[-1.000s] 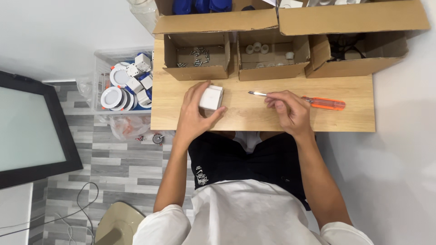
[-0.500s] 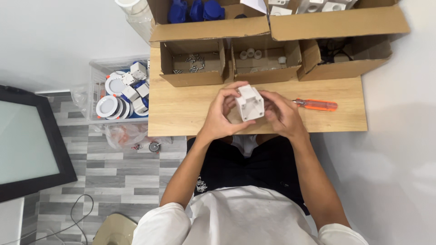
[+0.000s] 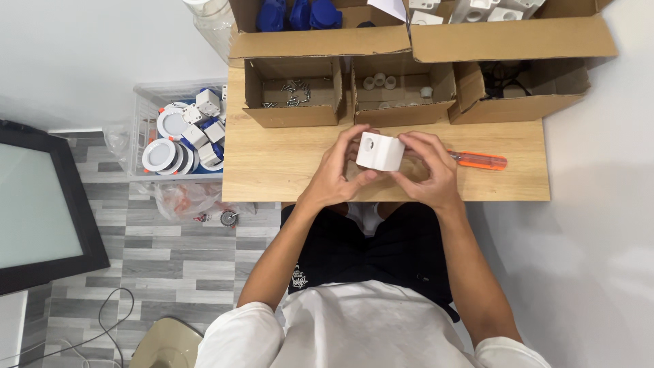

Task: The person assembles a white electrical box with a blue socket component. They use a screwdriver to tighten screws on the blue component, then attach it to the white box and secure it with additional screws. The person repeats this process with another set of components.

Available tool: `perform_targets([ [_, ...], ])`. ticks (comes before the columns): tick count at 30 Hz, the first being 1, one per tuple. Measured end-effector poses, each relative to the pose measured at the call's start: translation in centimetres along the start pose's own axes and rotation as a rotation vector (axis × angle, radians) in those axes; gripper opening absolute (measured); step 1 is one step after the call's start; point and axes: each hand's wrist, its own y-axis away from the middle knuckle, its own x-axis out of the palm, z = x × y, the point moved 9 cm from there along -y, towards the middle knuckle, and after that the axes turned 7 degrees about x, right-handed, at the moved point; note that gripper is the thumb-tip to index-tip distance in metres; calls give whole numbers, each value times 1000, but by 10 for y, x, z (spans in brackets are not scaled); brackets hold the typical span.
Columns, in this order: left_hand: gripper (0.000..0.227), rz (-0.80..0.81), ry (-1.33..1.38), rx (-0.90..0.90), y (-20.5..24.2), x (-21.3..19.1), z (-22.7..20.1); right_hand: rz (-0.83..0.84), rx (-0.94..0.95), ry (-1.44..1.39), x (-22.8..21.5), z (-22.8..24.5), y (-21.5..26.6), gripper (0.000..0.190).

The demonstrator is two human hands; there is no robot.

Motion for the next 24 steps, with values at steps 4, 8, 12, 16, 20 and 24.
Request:
perform_targets([
  [4,90,30,-88,-14,-1,2,-12,12,-12,39,2,4,1,59],
  [8,88,-26,-208,26,-3,-4,-25,19,-9,66,5,11,-2,58],
  [12,84,-76,-284,118,-3,-8,-31,58,45,-45,9,18,-5,64],
  [16,77,-80,-376,242,-2,-10,-44,135,111,-154,15,-1,1,73],
  [20,77,-68,-397,271,0,-3,-48,177,190,-172,17,-23,10,80],
  [24,75,-85,-368,257,2,-2,-42,175,189,-121,14,-26,9,82],
])
